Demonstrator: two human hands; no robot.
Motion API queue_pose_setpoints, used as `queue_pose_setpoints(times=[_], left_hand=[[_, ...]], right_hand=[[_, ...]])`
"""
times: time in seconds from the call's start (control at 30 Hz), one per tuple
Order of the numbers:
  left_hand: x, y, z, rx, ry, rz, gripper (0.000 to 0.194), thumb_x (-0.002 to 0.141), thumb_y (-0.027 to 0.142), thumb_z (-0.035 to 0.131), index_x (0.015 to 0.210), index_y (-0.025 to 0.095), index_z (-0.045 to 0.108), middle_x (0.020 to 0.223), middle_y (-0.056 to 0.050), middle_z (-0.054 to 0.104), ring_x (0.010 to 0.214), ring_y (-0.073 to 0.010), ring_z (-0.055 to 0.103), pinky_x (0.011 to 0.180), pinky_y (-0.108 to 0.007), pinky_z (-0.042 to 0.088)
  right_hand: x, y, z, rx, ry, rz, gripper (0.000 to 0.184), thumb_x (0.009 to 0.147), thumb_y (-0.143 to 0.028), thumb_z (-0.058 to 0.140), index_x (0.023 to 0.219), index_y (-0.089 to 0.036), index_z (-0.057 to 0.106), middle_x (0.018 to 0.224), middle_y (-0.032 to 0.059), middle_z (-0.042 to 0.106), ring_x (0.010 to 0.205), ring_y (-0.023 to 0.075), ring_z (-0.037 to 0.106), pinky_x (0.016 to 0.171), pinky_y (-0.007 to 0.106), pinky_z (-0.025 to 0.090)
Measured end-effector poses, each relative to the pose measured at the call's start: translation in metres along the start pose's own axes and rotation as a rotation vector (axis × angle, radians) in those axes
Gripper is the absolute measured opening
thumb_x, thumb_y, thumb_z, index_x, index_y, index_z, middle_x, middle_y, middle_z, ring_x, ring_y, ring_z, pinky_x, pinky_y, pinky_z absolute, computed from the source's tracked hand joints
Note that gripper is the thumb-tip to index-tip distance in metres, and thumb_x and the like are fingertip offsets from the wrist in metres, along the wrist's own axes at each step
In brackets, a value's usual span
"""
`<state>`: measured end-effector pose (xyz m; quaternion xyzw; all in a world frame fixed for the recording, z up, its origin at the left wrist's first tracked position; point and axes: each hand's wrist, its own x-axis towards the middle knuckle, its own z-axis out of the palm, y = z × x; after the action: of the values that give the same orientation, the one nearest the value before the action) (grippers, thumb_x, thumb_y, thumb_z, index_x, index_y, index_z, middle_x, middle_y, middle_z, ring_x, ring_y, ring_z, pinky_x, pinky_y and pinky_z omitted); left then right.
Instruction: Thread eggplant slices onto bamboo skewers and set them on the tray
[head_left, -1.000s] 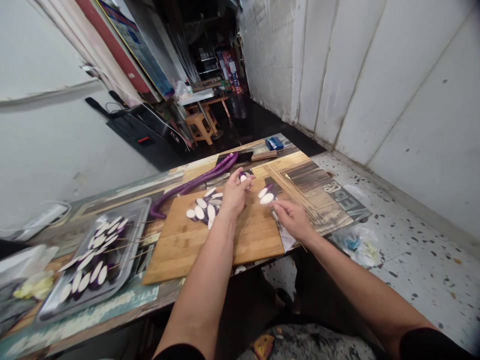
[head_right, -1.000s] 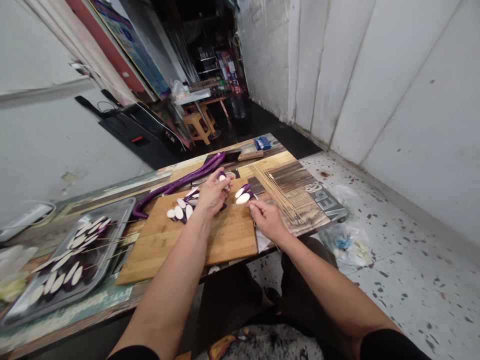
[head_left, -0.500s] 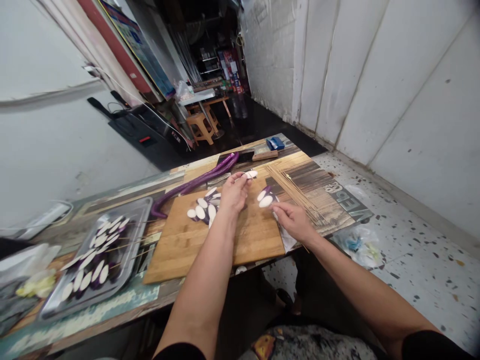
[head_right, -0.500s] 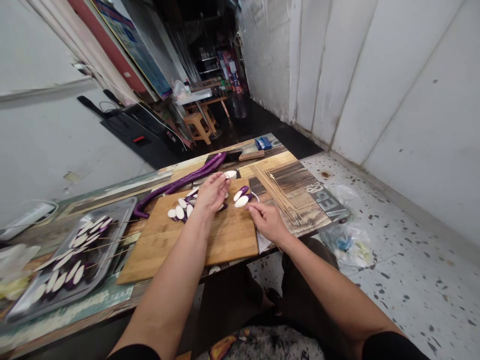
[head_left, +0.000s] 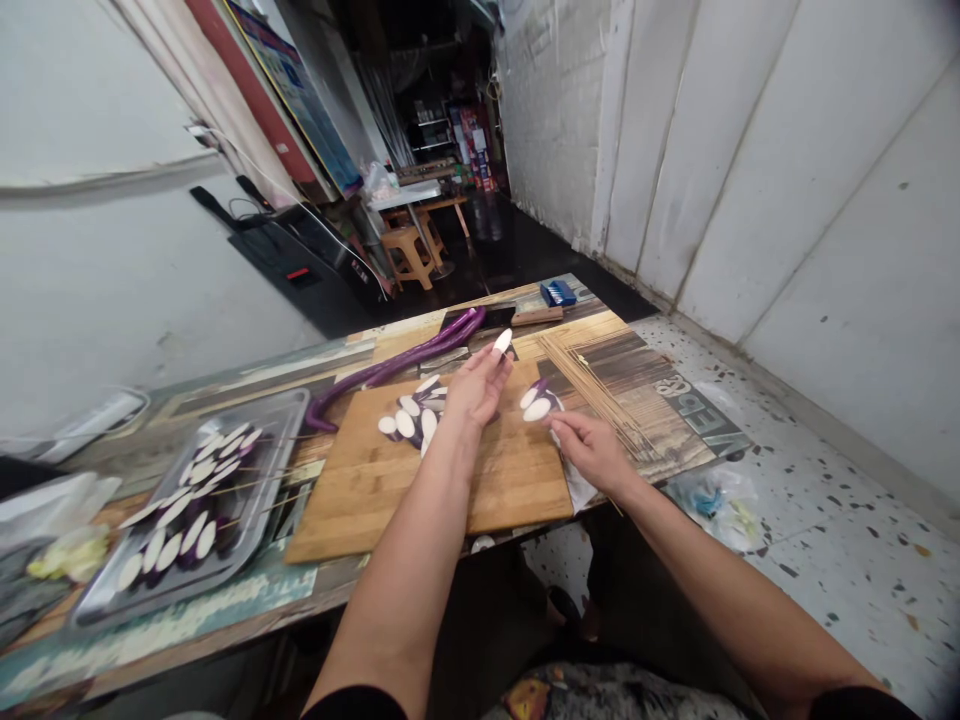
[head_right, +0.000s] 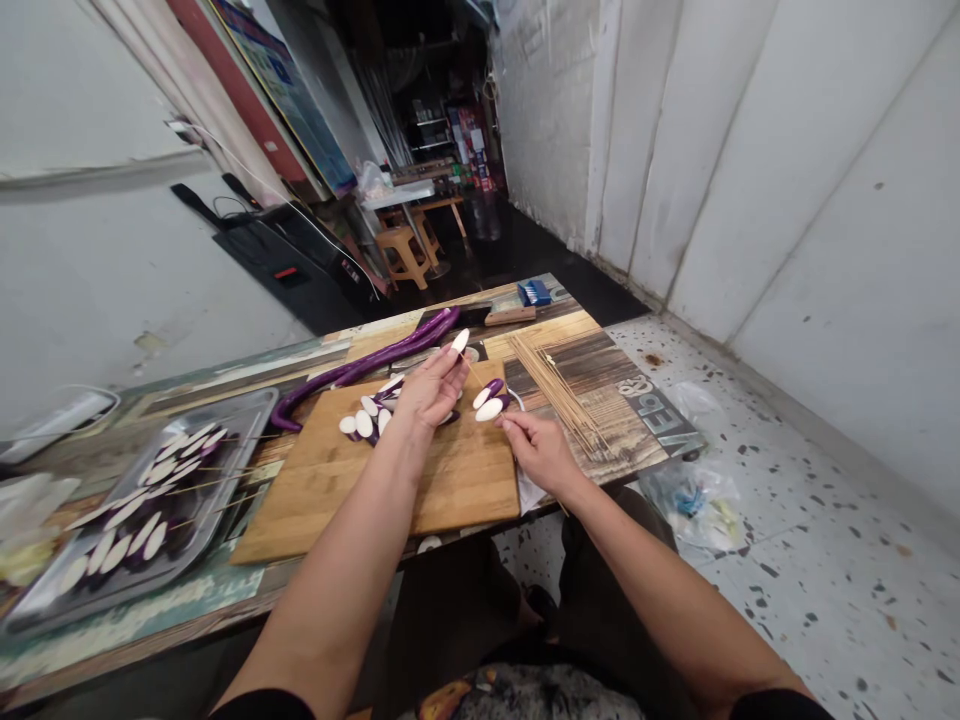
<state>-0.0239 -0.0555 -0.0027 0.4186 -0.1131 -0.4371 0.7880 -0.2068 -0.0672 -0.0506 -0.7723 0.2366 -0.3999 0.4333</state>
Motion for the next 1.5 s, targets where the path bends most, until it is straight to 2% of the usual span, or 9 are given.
queue_pose_setpoints(times=[0.13, 0.5, 0.63, 0.83, 1.5], left_hand=[[-0.002, 0.001, 0.000, -0.002, -0.011, -0.017, 0.014, 0.079, 0.006, 0.058, 0.091, 0.011, 0.061, 0.085, -0.006, 0.068, 0.078, -0.0142, 0.067, 0.082, -0.029, 0.052], [0.000, 0.000, 0.001, -0.044, -0.011, -0.002, 0.007, 0.082, 0.006, 0.055, 0.083, 0.010, 0.061, 0.081, -0.006, 0.069, 0.079, -0.0133, 0.067, 0.089, -0.030, 0.049], [-0.001, 0.000, 0.001, -0.063, -0.015, 0.004, 0.008, 0.080, 0.006, 0.057, 0.085, 0.011, 0.061, 0.083, -0.007, 0.069, 0.084, -0.0144, 0.067, 0.091, -0.031, 0.048], [-0.001, 0.000, -0.001, -0.010, -0.014, -0.038, 0.010, 0.081, 0.015, 0.060, 0.091, 0.014, 0.061, 0.081, -0.007, 0.069, 0.081, -0.0145, 0.067, 0.089, -0.034, 0.049], [-0.002, 0.000, 0.000, -0.018, -0.001, -0.049, 0.006, 0.080, 0.011, 0.059, 0.086, 0.010, 0.061, 0.081, -0.009, 0.069, 0.080, -0.0166, 0.067, 0.087, -0.035, 0.049]], right_hand=[[0.000, 0.001, 0.000, -0.006, -0.006, -0.002, 0.025, 0.085, -0.028, 0.048, 0.092, -0.017, 0.069, 0.090, 0.0052, 0.072, 0.081, 0.0177, 0.066, 0.072, 0.027, 0.050], [0.000, 0.005, 0.001, -0.013, -0.024, 0.013, 0.027, 0.085, -0.031, 0.048, 0.094, -0.016, 0.069, 0.091, 0.0057, 0.072, 0.082, 0.0189, 0.067, 0.073, 0.028, 0.051], [0.001, 0.006, 0.001, -0.006, -0.023, 0.021, 0.027, 0.085, -0.031, 0.048, 0.095, -0.016, 0.069, 0.092, 0.0057, 0.072, 0.084, 0.0190, 0.066, 0.074, 0.028, 0.052], [0.001, 0.008, 0.001, 0.002, -0.040, 0.031, 0.028, 0.085, -0.033, 0.049, 0.095, -0.017, 0.070, 0.091, 0.0057, 0.072, 0.081, 0.0200, 0.066, 0.072, 0.030, 0.052], [0.000, 0.011, 0.001, 0.008, -0.020, 0.021, 0.029, 0.085, -0.034, 0.049, 0.098, -0.018, 0.069, 0.091, 0.0050, 0.072, 0.085, 0.0207, 0.066, 0.076, 0.031, 0.052]])
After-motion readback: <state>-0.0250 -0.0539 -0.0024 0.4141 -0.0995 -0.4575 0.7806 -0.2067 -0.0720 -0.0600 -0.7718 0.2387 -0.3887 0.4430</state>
